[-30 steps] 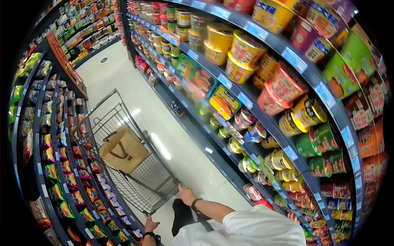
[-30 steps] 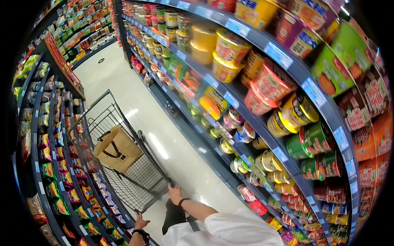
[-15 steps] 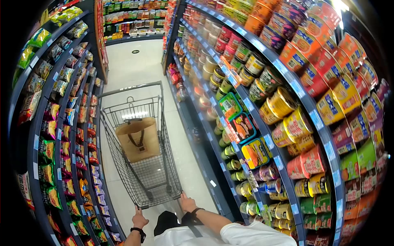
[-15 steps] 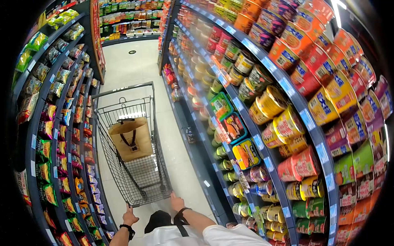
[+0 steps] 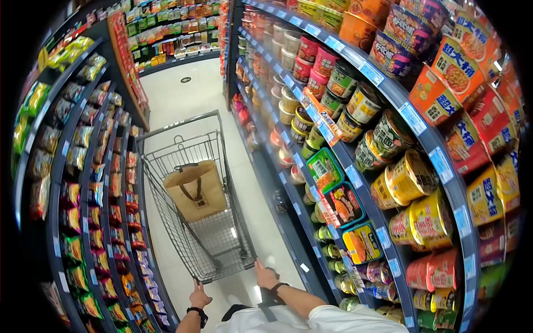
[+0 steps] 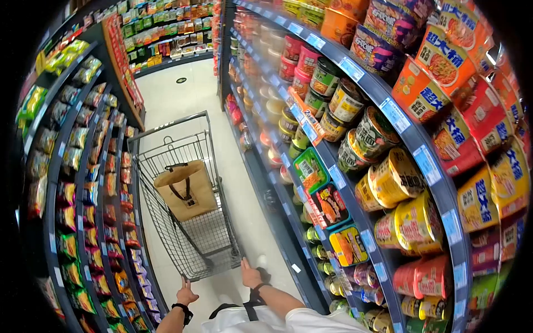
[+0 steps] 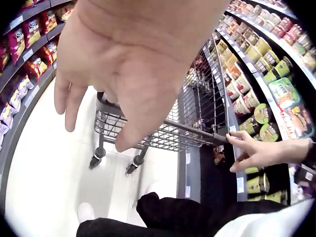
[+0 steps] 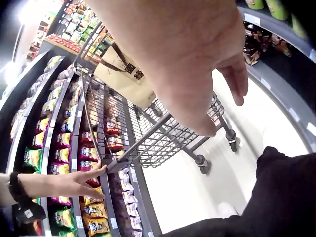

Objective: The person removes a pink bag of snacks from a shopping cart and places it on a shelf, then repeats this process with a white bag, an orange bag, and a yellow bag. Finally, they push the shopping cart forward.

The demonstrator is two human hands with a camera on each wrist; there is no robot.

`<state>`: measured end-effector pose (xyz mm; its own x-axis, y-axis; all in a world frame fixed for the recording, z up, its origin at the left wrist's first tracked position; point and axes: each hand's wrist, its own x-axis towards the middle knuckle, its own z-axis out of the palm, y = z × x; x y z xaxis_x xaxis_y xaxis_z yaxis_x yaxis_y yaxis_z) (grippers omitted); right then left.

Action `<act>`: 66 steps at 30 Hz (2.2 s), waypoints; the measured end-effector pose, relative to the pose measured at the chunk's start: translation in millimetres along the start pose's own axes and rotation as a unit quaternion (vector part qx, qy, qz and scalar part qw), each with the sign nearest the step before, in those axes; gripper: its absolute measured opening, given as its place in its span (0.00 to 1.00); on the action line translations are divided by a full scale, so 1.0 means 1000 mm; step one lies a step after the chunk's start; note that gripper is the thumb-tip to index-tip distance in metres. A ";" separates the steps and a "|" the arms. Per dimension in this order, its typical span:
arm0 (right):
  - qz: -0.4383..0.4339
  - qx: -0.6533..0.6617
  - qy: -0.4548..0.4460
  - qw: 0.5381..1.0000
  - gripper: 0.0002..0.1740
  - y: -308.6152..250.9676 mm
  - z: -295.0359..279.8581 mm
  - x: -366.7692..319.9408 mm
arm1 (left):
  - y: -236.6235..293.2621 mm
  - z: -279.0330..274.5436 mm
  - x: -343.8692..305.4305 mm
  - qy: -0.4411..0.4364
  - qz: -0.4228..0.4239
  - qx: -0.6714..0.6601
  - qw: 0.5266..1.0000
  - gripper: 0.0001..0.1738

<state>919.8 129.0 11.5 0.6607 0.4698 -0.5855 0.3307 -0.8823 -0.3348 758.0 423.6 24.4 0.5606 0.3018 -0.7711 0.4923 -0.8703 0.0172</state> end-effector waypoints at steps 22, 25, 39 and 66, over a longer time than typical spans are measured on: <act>-0.013 -0.015 -0.096 0.995 0.55 -0.026 -0.199 0.225 | 0.021 -0.237 0.204 0.002 -0.046 -0.104 0.994 0.56; 0.000 -0.030 -0.052 0.998 0.54 -0.043 -0.206 0.269 | 0.015 -0.266 0.232 0.022 -0.026 -0.089 0.995 0.56; 0.057 -0.040 -0.052 0.996 0.45 -0.075 -0.316 0.433 | 0.022 -0.415 0.347 0.003 -0.012 -0.067 0.998 0.55; -0.042 -0.106 -0.026 0.993 0.42 -0.085 -0.483 0.678 | 0.010 -0.578 0.584 -0.011 -0.086 -0.170 0.982 0.56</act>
<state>1665.0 509.6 -0.5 0.5909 0.5387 -0.6005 0.5223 -0.8228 -0.2242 1475.4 816.2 -58.2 0.4373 0.4217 -0.7943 0.7748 -0.6251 0.0946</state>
